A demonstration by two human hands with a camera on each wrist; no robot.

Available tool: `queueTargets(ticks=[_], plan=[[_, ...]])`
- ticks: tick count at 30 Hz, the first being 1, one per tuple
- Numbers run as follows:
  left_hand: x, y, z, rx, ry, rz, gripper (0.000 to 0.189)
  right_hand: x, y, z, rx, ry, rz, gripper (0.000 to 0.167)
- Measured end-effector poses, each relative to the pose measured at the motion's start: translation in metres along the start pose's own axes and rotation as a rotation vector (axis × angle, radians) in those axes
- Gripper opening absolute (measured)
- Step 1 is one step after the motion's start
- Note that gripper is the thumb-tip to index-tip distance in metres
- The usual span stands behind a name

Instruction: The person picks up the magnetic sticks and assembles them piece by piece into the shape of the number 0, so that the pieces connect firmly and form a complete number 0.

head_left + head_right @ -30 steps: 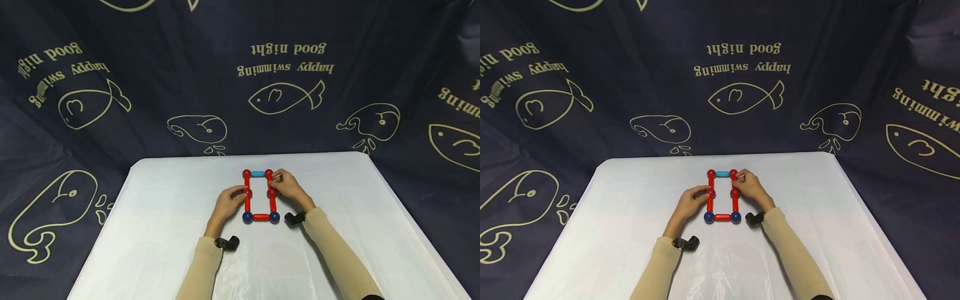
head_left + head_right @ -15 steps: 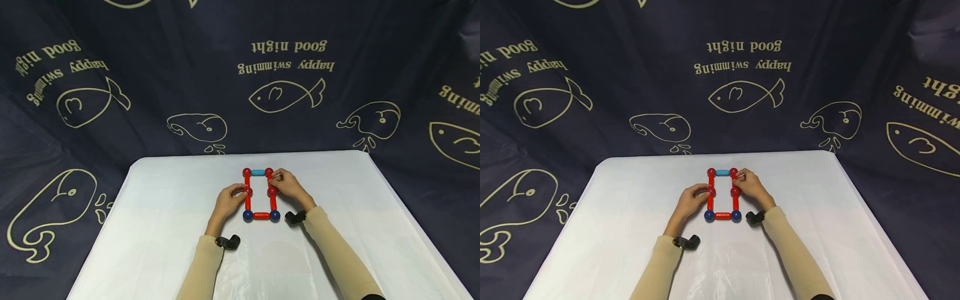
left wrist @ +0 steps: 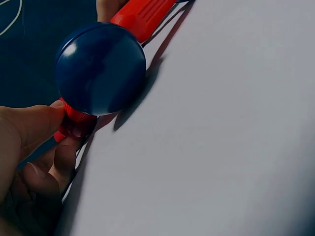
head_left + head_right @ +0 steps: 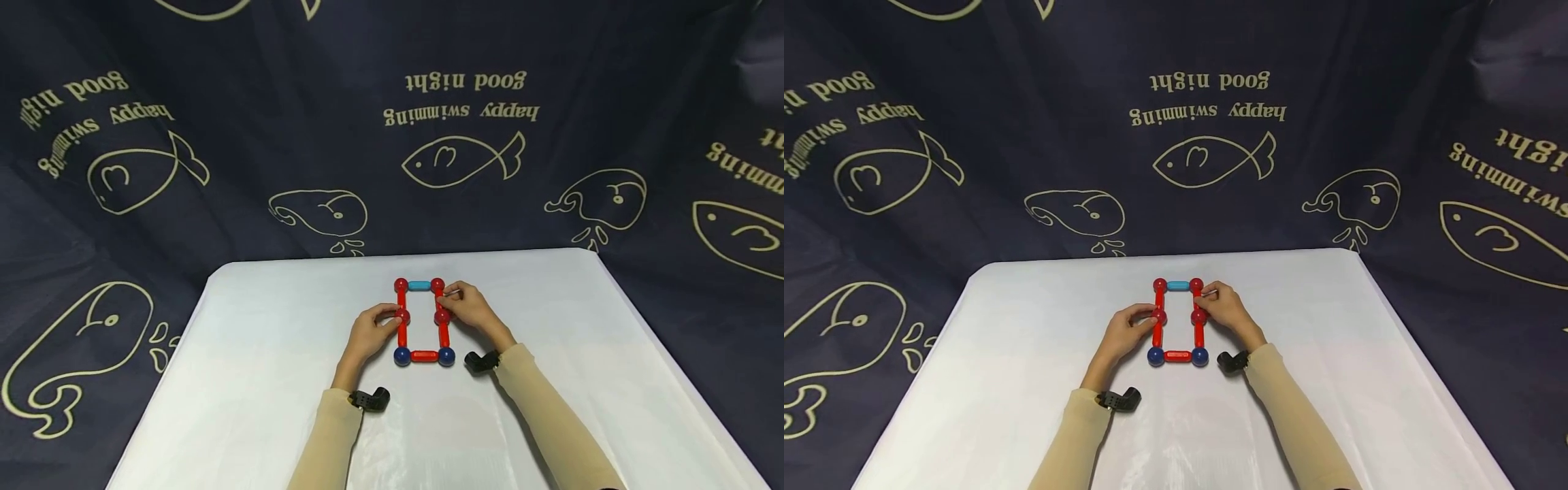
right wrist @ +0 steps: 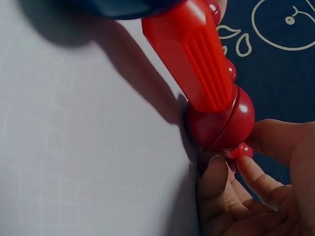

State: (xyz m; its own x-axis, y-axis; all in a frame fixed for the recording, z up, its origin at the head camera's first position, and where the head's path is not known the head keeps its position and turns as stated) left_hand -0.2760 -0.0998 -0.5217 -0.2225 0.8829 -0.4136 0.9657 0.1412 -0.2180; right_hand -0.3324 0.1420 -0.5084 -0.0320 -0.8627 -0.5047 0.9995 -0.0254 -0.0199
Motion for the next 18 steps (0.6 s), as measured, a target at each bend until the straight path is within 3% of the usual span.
queueTargets(ticks=[7,14,18], plan=[[0.002,0.0,-0.001,0.007,0.007,0.013,0.031,-0.007,0.003,-0.002,0.002,-0.005,0.001,0.035],[-0.002,-0.008,0.003,-0.114,0.15,0.07,0.041,-0.024,0.004,0.007,-0.074,0.027,0.03,0.033],[-0.016,-0.013,0.006,-0.144,0.165,0.091,0.046,-0.041,0.0,0.011,-0.135,0.129,0.054,0.036]])
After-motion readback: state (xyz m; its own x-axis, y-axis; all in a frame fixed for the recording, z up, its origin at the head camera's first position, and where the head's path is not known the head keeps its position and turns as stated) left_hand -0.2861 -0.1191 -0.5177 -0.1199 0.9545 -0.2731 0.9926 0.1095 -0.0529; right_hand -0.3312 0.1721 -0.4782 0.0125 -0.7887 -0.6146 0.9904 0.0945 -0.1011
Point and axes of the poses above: each hand's wrist, its own y-axis away from the middle knuckle, its own x-axis out of the palm, z = x × y, the point moved 5 cm from there along -y, towards the middle knuckle, and after that the axes turned 15 degrees about -z, right-handed, at the moved point
